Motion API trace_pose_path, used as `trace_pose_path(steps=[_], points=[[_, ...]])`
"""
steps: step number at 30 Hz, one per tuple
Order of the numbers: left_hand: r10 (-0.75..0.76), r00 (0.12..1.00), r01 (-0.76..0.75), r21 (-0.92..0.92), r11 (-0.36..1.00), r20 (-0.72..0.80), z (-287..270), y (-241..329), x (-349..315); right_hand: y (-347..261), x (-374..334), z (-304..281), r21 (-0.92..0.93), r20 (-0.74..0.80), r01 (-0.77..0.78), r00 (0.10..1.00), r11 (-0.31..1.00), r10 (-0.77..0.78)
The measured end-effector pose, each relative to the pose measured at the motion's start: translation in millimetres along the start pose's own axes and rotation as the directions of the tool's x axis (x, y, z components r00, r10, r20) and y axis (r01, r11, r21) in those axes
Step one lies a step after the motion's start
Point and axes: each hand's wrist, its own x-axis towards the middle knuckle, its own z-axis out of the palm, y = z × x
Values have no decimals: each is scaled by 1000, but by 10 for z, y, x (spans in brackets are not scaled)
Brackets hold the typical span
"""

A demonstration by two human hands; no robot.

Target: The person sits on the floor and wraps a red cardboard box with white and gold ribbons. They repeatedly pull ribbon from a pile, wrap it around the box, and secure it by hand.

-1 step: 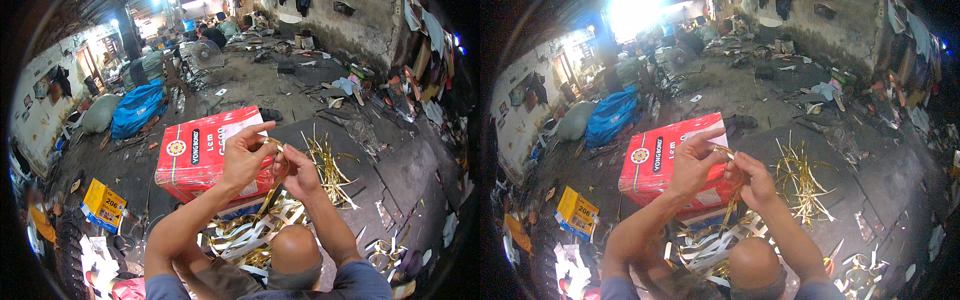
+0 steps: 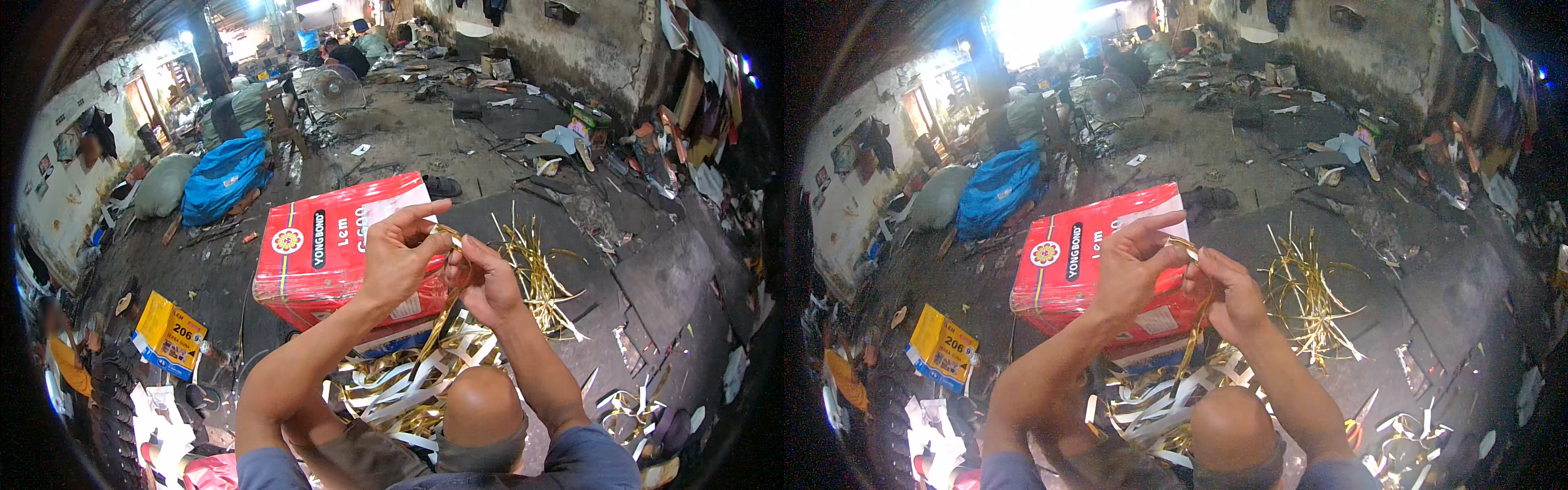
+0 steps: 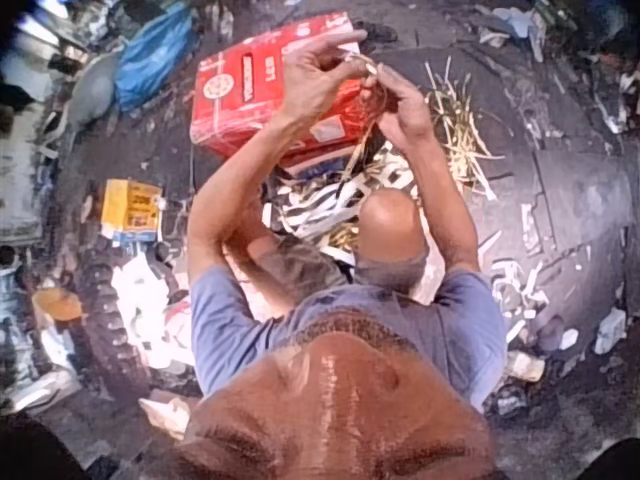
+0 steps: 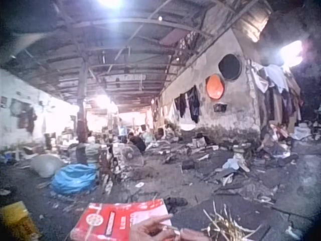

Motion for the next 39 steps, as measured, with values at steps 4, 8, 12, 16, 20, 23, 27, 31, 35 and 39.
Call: trace_pose_path(steps=[4, 8, 12, 16, 20, 23, 27, 31, 35, 39], points=[[-31, 999, 31, -11, 999, -41, -48, -78, 26, -166, 12, 58, -502, 34, 99, 995, 859, -95], [15, 980, 0, 79, 997, -198, -116, 7, -60, -238, -7, 122, -780, 59, 143, 986, 609, -156], [142, 967, -125, 93, 988, -210, -163, 134, -15, -615, -152, -44, -876, 116, 196, 973, 441, -201], [86, 987, -71, 113, 991, -136, -8, 8, -117, -916, -249, -280, -928, 131, 162, 985, 335, -114], [19, 994, 10, 264, 965, -104, -151, -309, -73, -964, 16, -588, -969, 236, 224, 965, -108, -115], [75, 993, -27, 433, 901, -94, -352, -316, -67, -640, 165, -1363, -399, 646, -47, 694, -916, -317], [250, 968, -206, 613, 763, 15, -275, -321, -164, 824, -290, -2386, -966, -68, -90, 993, -242, -96], [135, 940, -316, 655, 686, 312, -236, -395, -380, 2012, -943, -2370, -906, -416, -423, 888, -7, 196], [-263, 802, -259, 710, 655, 536, -168, -474, -613, 1791, -982, -2108, -823, -118, -303, 919, 481, 377], [-382, 731, -175, 696, 697, 566, -142, -775, -798, 1041, -733, -1390, -887, 107, -130, 875, 443, 472]])
